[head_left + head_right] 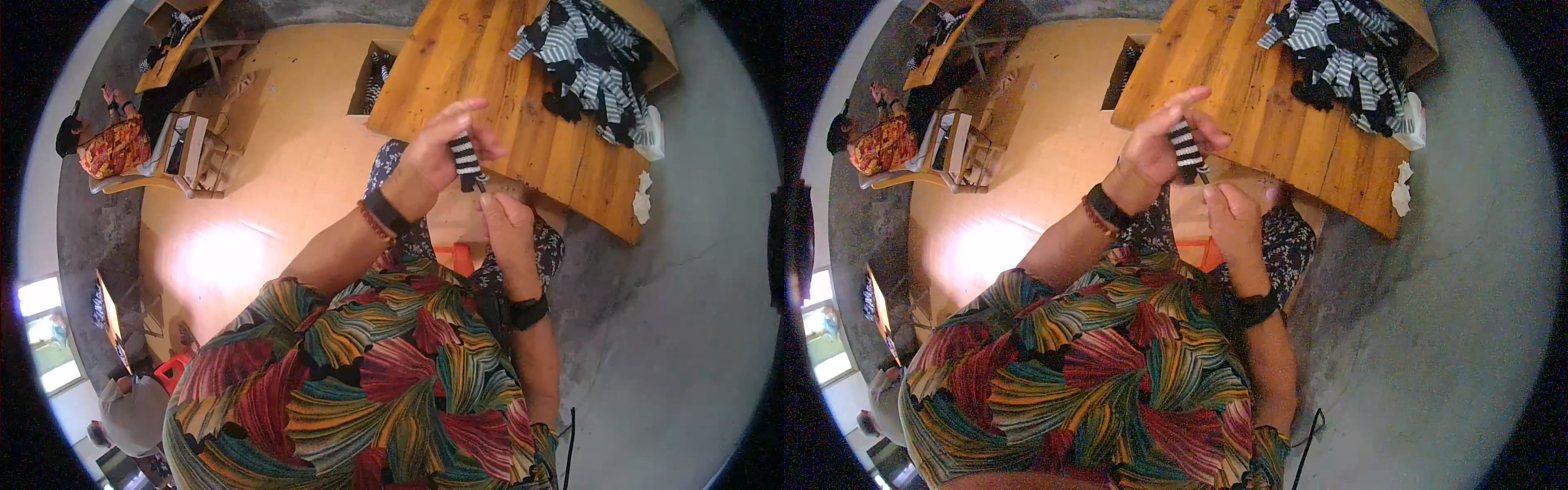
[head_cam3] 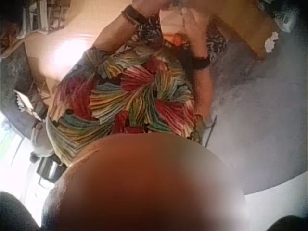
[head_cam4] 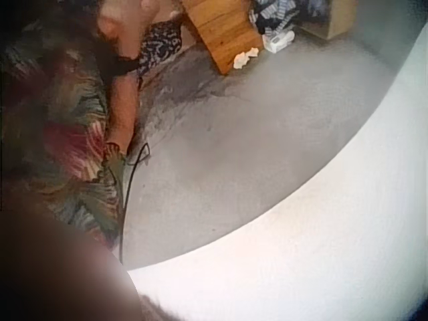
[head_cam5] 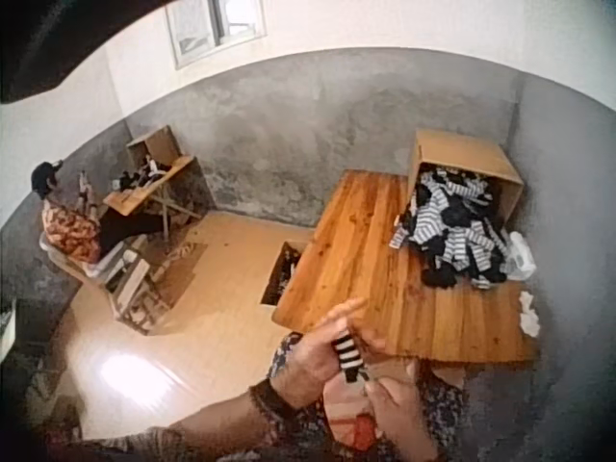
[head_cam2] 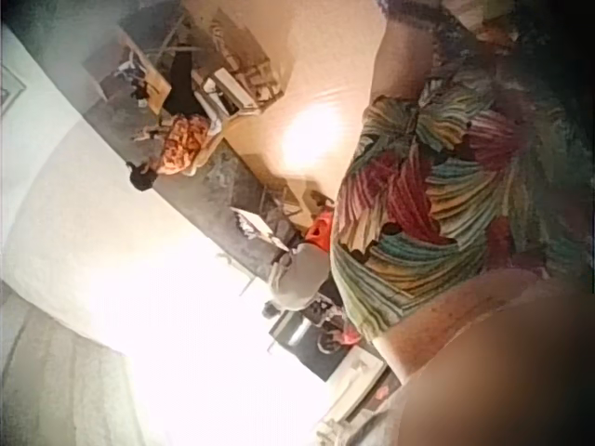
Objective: The person is using a wooden rod to turn striped socks right-side out.
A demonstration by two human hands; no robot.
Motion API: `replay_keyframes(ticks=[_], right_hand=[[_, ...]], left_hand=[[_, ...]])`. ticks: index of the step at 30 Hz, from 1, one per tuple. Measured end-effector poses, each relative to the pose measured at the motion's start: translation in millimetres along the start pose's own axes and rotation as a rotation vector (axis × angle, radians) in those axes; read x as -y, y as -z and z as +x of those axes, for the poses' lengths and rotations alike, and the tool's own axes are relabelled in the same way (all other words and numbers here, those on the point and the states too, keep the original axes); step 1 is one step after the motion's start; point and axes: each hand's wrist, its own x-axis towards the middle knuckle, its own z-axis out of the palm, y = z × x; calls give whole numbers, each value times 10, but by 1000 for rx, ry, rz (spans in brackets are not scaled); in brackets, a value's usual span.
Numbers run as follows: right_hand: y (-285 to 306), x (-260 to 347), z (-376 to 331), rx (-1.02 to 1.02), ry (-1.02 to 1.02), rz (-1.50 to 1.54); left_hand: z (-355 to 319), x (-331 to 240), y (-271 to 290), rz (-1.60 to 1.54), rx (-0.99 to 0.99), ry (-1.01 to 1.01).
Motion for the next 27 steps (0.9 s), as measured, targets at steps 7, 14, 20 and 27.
replay_keyframes(ticks=[7,14,20,27], right_hand=[[-113,-74,156,-354,451,-394],[74,-54,-66,72,-139,16],[174,-42,-303,-30,100,-336],[326,2,-375,29,204,-570]], left_hand=[[25,466,-15,-27,-168,-39],[-57,331,239,-44,-48,105],[-33,250,232,-142,-57,35],[-76,227,202,-45,-77,202]])
